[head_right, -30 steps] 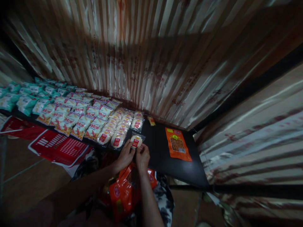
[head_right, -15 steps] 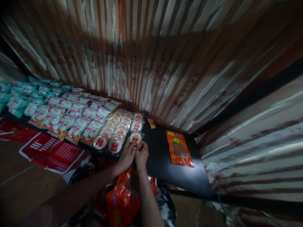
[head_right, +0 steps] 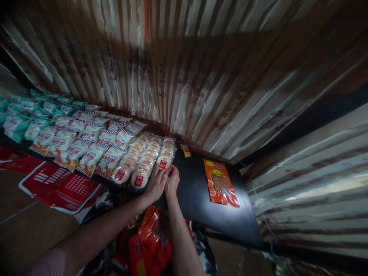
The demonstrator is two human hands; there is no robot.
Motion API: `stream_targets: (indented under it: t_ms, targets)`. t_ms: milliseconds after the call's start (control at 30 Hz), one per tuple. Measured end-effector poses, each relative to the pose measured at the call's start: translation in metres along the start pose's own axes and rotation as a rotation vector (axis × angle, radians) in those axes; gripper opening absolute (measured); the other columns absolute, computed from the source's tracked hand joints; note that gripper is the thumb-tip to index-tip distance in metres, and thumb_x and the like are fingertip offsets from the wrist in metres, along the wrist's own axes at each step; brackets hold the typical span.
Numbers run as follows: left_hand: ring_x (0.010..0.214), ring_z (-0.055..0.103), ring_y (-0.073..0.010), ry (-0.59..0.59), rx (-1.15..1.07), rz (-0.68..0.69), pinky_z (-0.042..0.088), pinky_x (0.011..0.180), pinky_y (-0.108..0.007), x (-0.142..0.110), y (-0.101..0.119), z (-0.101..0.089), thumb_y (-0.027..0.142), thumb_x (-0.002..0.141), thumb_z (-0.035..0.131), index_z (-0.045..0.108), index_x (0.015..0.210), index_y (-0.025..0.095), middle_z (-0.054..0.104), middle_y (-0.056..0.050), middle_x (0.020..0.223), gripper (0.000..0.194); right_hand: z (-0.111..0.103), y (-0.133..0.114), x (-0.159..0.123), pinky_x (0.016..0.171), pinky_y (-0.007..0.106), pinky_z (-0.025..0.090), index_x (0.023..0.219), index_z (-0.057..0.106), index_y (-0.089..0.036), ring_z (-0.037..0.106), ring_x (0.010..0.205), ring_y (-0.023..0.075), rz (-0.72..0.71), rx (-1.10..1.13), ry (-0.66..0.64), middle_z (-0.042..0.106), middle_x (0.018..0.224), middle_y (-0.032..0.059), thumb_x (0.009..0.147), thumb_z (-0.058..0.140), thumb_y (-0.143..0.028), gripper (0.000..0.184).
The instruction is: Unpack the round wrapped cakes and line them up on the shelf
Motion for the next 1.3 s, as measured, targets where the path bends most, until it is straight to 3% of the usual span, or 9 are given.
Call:
stream_targets:
  t_ms: [467,567,700,867,1033,1167,1300]
  targets:
    - [0.141,0.021,-0.0266,-0.026,0.094,0.065,0.018,0.117,-0.050,0.018,-0.010,0.006,0.026,0.092,0.033,0.053,0.125,0.013,0.041,-0.014,0.144,0.041,0.005,0.005,0.014,0.075,0.030,0.046,0.102,0.064,-0.014,0.061,0.080,0.0202,-0.001,-0.039,-0.069,0.068,0.092,0.0100,0.074,0.044,-0.040,0.043]
    - [0.141,0.022,-0.0250,-0.027,0.096,0.084,0.016,0.117,-0.048,0.018,-0.010,0.005,0.027,0.093,0.030,0.054,0.124,0.014,0.046,-0.012,0.141,0.041,0.004,0.005,0.012,0.081,0.032,0.046,0.104,0.064,-0.014,0.059,0.087,0.0213,-0.037,-0.088,-0.009,0.065,0.100,0.0124,0.075,0.043,-0.037,0.043]
    - [0.142,0.020,-0.0254,-0.015,0.086,0.060,0.018,0.117,-0.049,0.017,-0.011,0.004,0.030,0.094,0.030,0.052,0.126,0.013,0.043,-0.012,0.143,0.043,0.004,0.005,0.011,0.084,0.033,0.045,0.111,0.063,-0.016,0.057,0.093,0.0211,-0.059,-0.156,0.060,0.062,0.112,0.0124,0.076,0.042,-0.034,0.045]
    - [0.143,0.018,-0.0247,-0.035,0.085,0.063,0.015,0.118,-0.048,0.018,-0.011,0.005,0.029,0.094,0.027,0.052,0.126,0.010,0.043,-0.014,0.143,0.045,0.008,0.008,0.017,0.084,0.035,0.044,0.120,0.060,-0.017,0.058,0.090,0.0220,-0.076,-0.232,-0.050,0.068,0.103,0.0095,0.078,0.039,-0.032,0.049]
    - [0.142,0.020,-0.0258,-0.027,0.084,0.060,0.017,0.117,-0.051,0.018,-0.012,0.005,0.028,0.093,0.029,0.051,0.128,0.009,0.039,-0.015,0.146,0.046,0.007,0.009,0.024,0.089,0.039,0.042,0.114,0.063,-0.012,0.057,0.098,0.0247,-0.132,-0.259,0.034,0.065,0.112,0.0143,0.075,0.043,-0.034,0.049]
    - [0.142,0.018,-0.0258,-0.015,0.060,0.045,0.017,0.117,-0.051,0.017,-0.015,0.006,0.028,0.092,0.031,0.049,0.130,0.011,0.038,-0.013,0.147,0.045,0.010,0.012,0.025,0.080,0.036,0.045,0.117,0.062,-0.016,0.059,0.087,0.0230,-0.065,-0.251,-0.016,0.068,0.100,0.0107,0.077,0.044,-0.038,0.049]
    - [0.143,0.015,-0.0267,-0.016,0.047,0.022,0.016,0.117,-0.050,0.014,-0.011,0.006,0.030,0.092,0.032,0.049,0.131,0.010,0.035,-0.013,0.148,0.046,0.007,0.011,0.024,0.085,0.037,0.044,0.117,0.061,-0.012,0.058,0.091,0.0239,-0.078,-0.245,0.019,0.067,0.105,0.0137,0.075,0.046,-0.036,0.051]
Point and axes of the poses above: each hand's wrist, its own x-axis towards the middle knuckle, its own z-axis out of the palm, y = z × x, the point moved 3 cm from there along x, towards the middle knuckle
